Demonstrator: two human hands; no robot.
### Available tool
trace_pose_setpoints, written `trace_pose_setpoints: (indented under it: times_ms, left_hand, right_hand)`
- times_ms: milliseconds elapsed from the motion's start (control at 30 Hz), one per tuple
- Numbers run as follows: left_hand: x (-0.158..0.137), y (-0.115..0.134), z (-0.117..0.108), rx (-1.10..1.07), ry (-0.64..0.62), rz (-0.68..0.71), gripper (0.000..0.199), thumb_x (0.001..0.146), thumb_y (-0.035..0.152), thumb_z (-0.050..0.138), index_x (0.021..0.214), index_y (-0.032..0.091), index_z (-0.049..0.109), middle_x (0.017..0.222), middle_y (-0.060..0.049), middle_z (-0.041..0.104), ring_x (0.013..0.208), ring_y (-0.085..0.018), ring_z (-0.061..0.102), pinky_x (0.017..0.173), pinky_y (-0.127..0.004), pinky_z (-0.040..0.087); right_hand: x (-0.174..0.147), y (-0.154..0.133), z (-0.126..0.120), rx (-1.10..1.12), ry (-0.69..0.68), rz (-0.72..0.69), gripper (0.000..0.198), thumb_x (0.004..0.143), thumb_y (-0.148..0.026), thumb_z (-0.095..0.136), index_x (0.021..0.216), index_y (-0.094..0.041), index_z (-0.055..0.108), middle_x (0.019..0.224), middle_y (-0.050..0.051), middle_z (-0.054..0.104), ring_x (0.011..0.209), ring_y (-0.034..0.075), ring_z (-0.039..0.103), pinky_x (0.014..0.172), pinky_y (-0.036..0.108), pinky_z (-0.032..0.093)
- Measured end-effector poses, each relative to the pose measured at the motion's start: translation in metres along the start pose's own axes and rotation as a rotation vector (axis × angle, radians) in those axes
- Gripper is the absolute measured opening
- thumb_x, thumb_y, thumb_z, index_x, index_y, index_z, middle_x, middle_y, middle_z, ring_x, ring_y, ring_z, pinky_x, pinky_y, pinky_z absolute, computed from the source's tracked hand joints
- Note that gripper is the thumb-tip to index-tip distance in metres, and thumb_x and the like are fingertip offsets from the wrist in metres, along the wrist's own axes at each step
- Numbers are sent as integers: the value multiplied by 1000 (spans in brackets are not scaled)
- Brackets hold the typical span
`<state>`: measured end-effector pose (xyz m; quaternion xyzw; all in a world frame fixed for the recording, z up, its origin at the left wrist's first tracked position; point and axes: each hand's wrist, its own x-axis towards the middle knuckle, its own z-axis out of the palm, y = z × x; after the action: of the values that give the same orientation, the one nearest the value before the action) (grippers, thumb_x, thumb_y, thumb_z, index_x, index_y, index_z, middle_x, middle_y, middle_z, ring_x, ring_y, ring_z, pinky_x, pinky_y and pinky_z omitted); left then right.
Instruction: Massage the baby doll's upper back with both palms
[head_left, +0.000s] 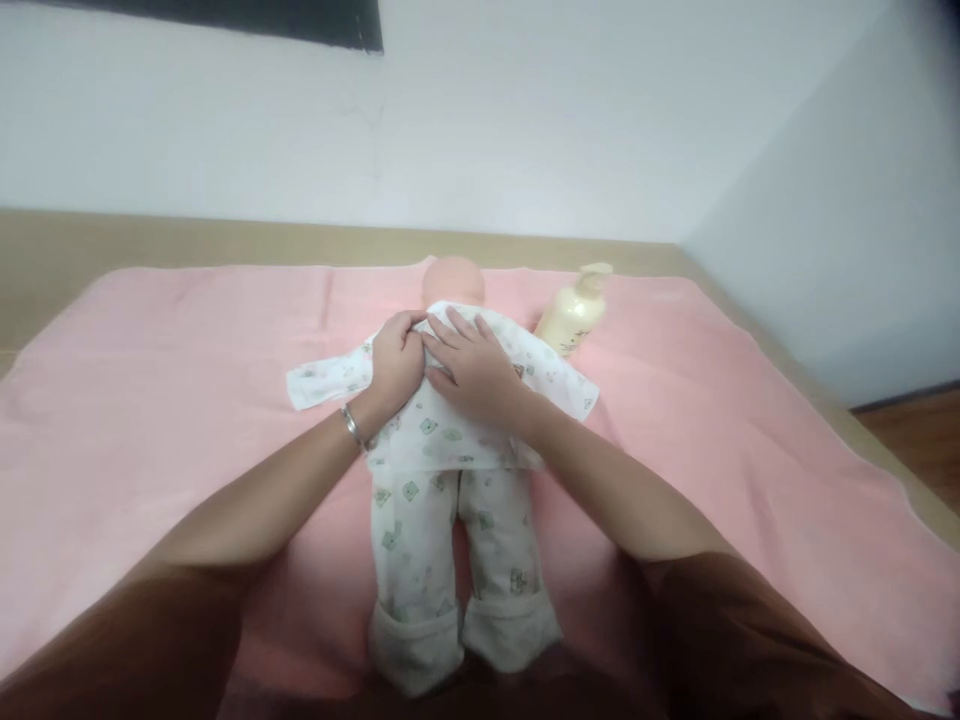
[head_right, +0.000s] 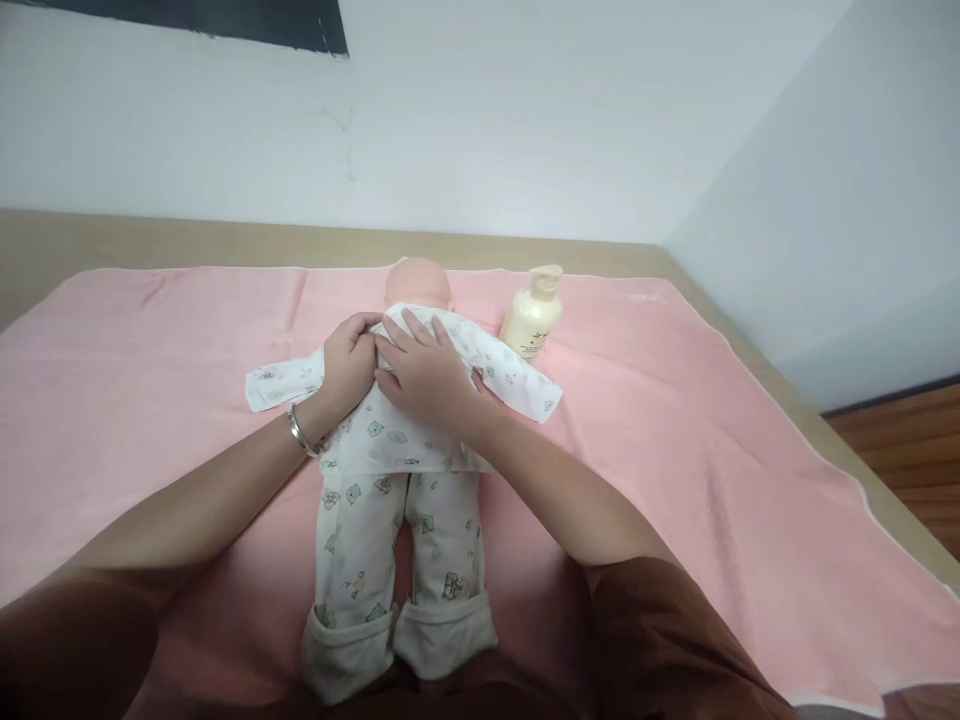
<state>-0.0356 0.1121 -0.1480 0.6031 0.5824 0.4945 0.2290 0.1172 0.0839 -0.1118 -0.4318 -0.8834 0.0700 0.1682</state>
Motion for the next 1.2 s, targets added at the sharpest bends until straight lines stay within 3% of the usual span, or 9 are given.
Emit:
trace_pose_setpoints:
  times_ms: [267,433,667,833,967,1033,1200]
  left_hand:
    - [2,-2,2,74,-4,17,42,83,19,40,112,15,70,121,-9,73,116,-23,66,110,-40,51]
    - [3,-3,2,104,-6,54,41,83,20,40,110,17,70,118,-8,74,113,-22,66,107,-39,52]
    - [0,-3,-1,98,-31,108,38,90,30,40,111,17,69,120,-8,73,115,-23,64,109,-40,51]
    - [-1,-4,-3,95,-30,135,37,93,35,40,111,19,68,119,-8,73,114,-22,64,110,-40,51]
    - [0,-8,-2,81,-31,137,35,93,35,42,110,19,68,118,-8,73,113,-22,64,108,-40,51]
    - [0,-11,-1,57,-13,159,37,96,39,39,109,19,68,117,-8,73,112,-22,65,106,-39,52]
    - [-1,-17,0,5,21,201,46,102,47,33,109,19,68,117,-9,73,113,-21,65,108,-38,51]
  right_hand:
    - [9,19,-3,50,-38,-8,49,105,-35,36,150,-24,54,169,5,33,161,34,22,131,66,16]
    - [10,23,3,59,-1,44,56,104,-39,40,155,-17,47,170,9,28,162,33,19,132,61,16]
    - [12,19,8,33,51,252,64,103,-39,41,159,-9,37,170,17,25,161,36,19,132,58,19]
    - [3,2,5,-117,78,326,67,105,-40,37,160,-3,32,167,24,30,157,40,30,130,56,26]
    - [-11,-17,2,-240,83,272,63,107,-37,32,157,1,38,158,31,41,149,41,44,125,57,34]
    - [-16,-24,2,-240,81,212,60,106,-34,35,156,-2,42,159,30,40,150,43,43,124,61,35]
    - [-8,-9,-1,-55,-29,-141,53,100,-24,41,150,-12,53,164,11,42,159,31,29,135,58,19]
